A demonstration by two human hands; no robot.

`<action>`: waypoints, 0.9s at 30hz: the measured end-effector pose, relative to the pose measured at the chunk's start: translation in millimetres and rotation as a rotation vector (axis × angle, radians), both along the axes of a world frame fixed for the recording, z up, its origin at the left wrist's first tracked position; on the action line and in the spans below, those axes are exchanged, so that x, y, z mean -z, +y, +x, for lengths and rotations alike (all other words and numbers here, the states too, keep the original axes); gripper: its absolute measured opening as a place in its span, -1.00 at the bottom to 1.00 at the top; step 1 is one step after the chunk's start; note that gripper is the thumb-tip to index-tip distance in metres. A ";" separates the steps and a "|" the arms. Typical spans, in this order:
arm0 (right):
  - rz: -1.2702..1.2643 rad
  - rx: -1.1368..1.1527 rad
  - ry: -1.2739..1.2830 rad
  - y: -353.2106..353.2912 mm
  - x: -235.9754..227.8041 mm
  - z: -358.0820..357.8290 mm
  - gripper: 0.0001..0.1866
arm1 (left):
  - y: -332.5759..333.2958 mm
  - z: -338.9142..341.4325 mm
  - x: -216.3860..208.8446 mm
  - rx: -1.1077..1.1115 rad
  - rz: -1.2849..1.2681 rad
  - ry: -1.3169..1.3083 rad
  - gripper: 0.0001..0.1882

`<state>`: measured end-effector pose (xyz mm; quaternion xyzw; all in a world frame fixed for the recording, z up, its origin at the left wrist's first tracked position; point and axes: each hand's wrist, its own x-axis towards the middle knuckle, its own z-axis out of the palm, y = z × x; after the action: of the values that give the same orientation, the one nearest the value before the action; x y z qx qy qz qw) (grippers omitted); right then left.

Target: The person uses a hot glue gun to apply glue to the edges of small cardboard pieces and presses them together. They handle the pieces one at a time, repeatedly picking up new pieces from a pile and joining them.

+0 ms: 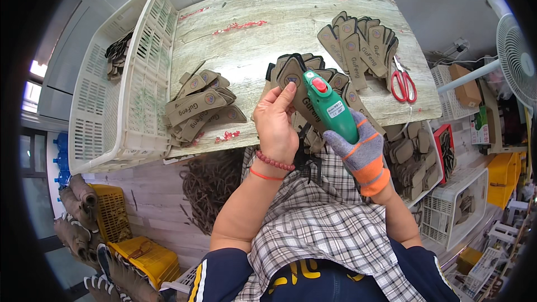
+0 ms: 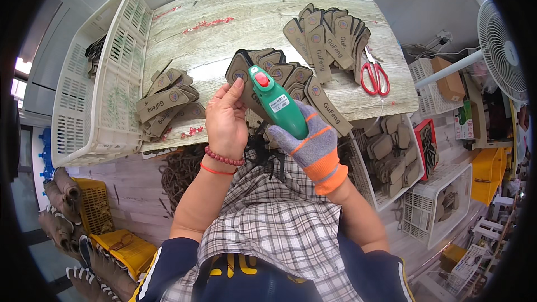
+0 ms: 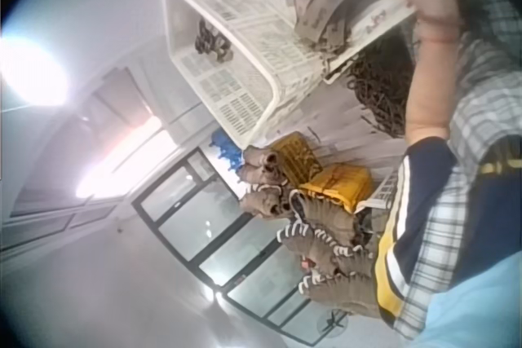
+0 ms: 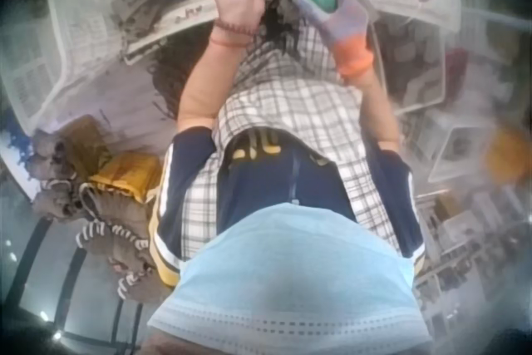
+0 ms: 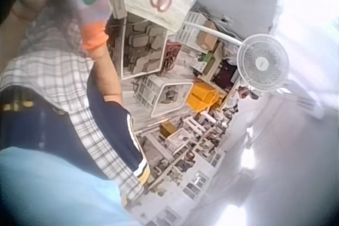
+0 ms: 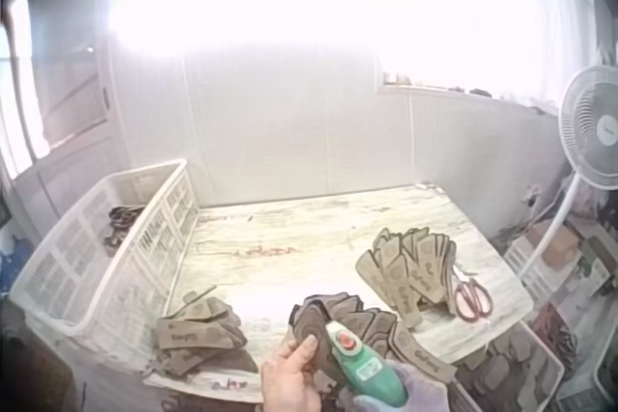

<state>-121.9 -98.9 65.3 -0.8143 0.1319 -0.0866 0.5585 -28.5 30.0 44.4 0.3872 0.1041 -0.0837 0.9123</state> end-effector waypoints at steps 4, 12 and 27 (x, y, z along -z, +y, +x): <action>-0.059 0.002 -0.033 -3.7 -0.1 0.7 -0.43 | 2.1 -6.0 -0.3 0.008 0.077 -0.036 -0.95; -0.139 -0.036 -0.080 -12.1 -1.7 -6.4 -0.42 | 18.2 -1.7 2.4 -0.023 0.144 -0.210 -0.93; -0.104 -0.136 0.008 -24.9 -6.2 -18.4 -0.40 | 51.0 26.0 -5.0 0.245 0.510 -0.431 -0.90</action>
<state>-140.3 -123.8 71.5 -0.8496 0.0739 -0.0522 0.5195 -2.5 81.0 49.5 0.6207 -0.1206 -0.0801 0.7706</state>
